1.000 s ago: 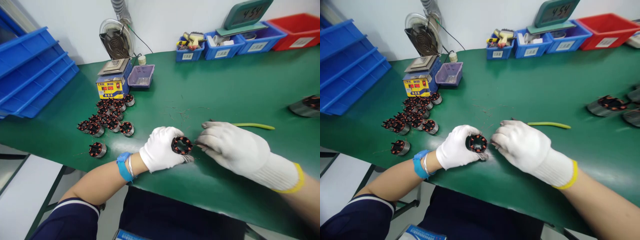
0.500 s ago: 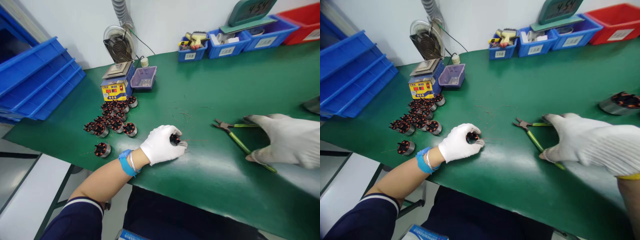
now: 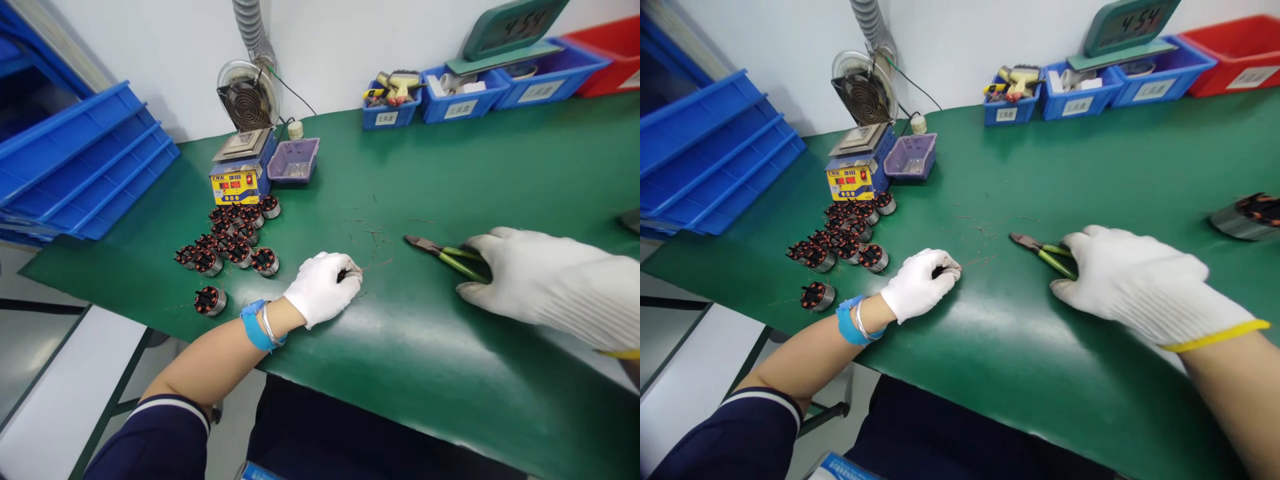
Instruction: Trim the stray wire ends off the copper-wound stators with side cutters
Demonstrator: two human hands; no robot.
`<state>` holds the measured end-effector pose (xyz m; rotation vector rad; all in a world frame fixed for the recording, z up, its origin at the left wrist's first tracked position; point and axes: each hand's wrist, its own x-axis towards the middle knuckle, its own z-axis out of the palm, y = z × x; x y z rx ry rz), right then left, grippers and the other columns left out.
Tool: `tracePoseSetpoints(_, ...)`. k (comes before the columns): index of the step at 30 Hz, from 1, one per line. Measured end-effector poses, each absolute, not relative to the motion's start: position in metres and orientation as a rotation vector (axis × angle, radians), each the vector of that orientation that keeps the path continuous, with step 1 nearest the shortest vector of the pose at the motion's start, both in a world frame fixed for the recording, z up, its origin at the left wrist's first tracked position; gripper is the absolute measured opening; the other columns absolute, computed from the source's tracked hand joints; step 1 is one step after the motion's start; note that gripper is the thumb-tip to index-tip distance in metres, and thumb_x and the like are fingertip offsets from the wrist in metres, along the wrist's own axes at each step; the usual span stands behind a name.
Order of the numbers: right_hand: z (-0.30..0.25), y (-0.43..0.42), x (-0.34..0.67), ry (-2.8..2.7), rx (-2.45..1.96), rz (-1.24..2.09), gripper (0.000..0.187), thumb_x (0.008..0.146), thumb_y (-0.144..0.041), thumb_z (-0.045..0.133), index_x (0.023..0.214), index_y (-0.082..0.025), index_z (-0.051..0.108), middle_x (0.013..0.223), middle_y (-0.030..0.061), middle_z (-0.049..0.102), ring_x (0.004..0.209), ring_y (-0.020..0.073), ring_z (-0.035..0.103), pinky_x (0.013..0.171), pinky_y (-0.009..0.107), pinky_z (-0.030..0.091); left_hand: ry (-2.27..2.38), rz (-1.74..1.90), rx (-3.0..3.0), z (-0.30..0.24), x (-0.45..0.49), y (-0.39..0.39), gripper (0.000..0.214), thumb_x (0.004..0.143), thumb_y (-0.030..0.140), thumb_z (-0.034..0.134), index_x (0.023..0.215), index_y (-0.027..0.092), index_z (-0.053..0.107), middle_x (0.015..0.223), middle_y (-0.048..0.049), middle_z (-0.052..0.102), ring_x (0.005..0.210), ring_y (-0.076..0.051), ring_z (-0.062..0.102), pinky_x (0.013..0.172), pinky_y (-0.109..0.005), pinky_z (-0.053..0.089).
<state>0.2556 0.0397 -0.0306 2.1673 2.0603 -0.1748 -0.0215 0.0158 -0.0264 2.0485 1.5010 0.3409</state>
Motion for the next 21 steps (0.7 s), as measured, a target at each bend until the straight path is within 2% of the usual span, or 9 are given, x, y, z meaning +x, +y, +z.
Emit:
tracePoseSetpoints(3, -0.019, 0.034, 0.234, 1.903, 2.251, -0.242, 0.041, 0.079, -0.053, 0.061, 0.109, -0.026, 0.064, 0.118, 0.0155, 0.064, 0.094, 0.0377, 0.061, 0.067, 0.047, 0.04, 1.506, 0.35, 2.074, -0.029, -0.02, 0.016, 0.015, 0.092, 0.025, 0.056, 0.091, 0.023, 0.071, 0.101, -0.0018, 0.075, 0.103, -0.025, 0.064, 0.093, -0.038, 0.051)
tracePoseSetpoints(5, -0.016, 0.024, 0.225, 1.881, 2.386, -0.54, 0.043, 0.073, -0.051, 0.061, 0.109, -0.027, 0.062, 0.108, 0.0149, 0.064, 0.089, 0.0368, 0.061, 0.069, 0.049, 0.04, 1.505, 0.366, 2.096, -0.031, -0.02, 0.016, 0.016, 0.093, 0.025, 0.054, 0.089, 0.023, 0.069, 0.1, -0.0018, 0.075, 0.102, -0.025, 0.064, 0.092, -0.038, 0.051)
tracePoseSetpoints(7, -0.017, 0.009, 0.218, 1.884, 2.38, -1.316, 0.05, 0.062, -0.05, 0.063, 0.106, -0.027, 0.061, 0.089, 0.0108, 0.062, 0.074, 0.0298, 0.059, 0.065, 0.046, 0.043, 1.501, 0.38, 2.117, -0.033, -0.019, 0.017, 0.017, 0.093, 0.026, 0.053, 0.088, 0.023, 0.068, 0.099, -0.0017, 0.075, 0.101, -0.025, 0.064, 0.091, -0.038, 0.051)
tracePoseSetpoints(9, -0.022, -0.007, 0.211, 1.747, 2.057, -2.207, 0.057, 0.057, -0.05, 0.065, 0.107, -0.024, 0.061, 0.078, 0.0056, 0.056, 0.06, 0.0207, 0.052, 0.057, 0.039, 0.043, 1.494, 0.386, 2.134, -0.034, -0.019, 0.017, 0.018, 0.094, 0.026, 0.052, 0.088, 0.023, 0.068, 0.098, -0.0016, 0.074, 0.101, -0.025, 0.064, 0.09, -0.038, 0.051)
tracePoseSetpoints(11, -0.029, -0.019, 0.203, 1.531, 1.722, -2.665, 0.06, 0.057, -0.048, 0.07, 0.109, -0.02, 0.061, 0.073, 0.0013, 0.052, 0.053, 0.0146, 0.044, 0.05, 0.033, 0.04, 1.495, 0.378, 2.149, -0.034, -0.019, 0.017, 0.018, 0.094, 0.027, 0.052, 0.088, 0.024, 0.068, 0.098, -0.0015, 0.074, 0.099, -0.025, 0.064, 0.088, -0.038, 0.051)
tracePoseSetpoints(13, -0.034, -0.024, 0.195, 1.399, 1.576, -2.803, 0.058, 0.06, -0.045, 0.074, 0.109, -0.019, 0.059, 0.071, -0.0011, 0.051, 0.05, 0.0122, 0.041, 0.048, 0.03, 0.037, 1.507, 0.363, 2.16, -0.034, -0.019, 0.016, 0.018, 0.094, 0.027, 0.051, 0.089, 0.024, 0.068, 0.096, -0.0019, 0.073, 0.098, -0.025, 0.064, 0.087, -0.037, 0.051)
tracePoseSetpoints(15, -0.037, -0.024, 0.19, 1.313, 1.543, -2.878, 0.058, 0.062, -0.045, 0.076, 0.109, -0.019, 0.056, 0.072, -0.0018, 0.052, 0.051, 0.0132, 0.046, 0.05, 0.031, 0.04, 1.519, 0.345, 2.164, -0.032, -0.018, 0.016, 0.018, 0.094, 0.028, 0.051, 0.089, 0.023, 0.067, 0.096, -0.0022, 0.073, 0.098, -0.025, 0.064, 0.086, -0.037, 0.051)
tracePoseSetpoints(18, -0.037, -0.019, 0.187, 1.281, 1.545, -2.878, 0.066, 0.062, -0.048, 0.079, 0.115, -0.019, 0.051, 0.075, -0.0016, 0.053, 0.055, 0.0161, 0.054, 0.053, 0.032, 0.043, 1.505, 0.322, 2.17, -0.029, -0.018, 0.016, 0.017, 0.094, 0.026, 0.051, 0.089, 0.023, 0.067, 0.096, -0.0021, 0.073, 0.098, -0.025, 0.063, 0.085, -0.037, 0.051)
tracePoseSetpoints(21, -0.036, -0.019, 0.191, 1.356, 1.507, -2.82, 0.072, 0.065, -0.05, 0.079, 0.122, -0.017, 0.05, 0.077, -0.0017, 0.052, 0.056, 0.0158, 0.055, 0.053, 0.031, 0.04, 1.486, 0.317, 2.178, -0.028, -0.017, 0.015, 0.017, 0.093, 0.025, 0.051, 0.089, 0.023, 0.067, 0.094, -0.002, 0.072, 0.097, -0.026, 0.063, 0.085, -0.037, 0.051)
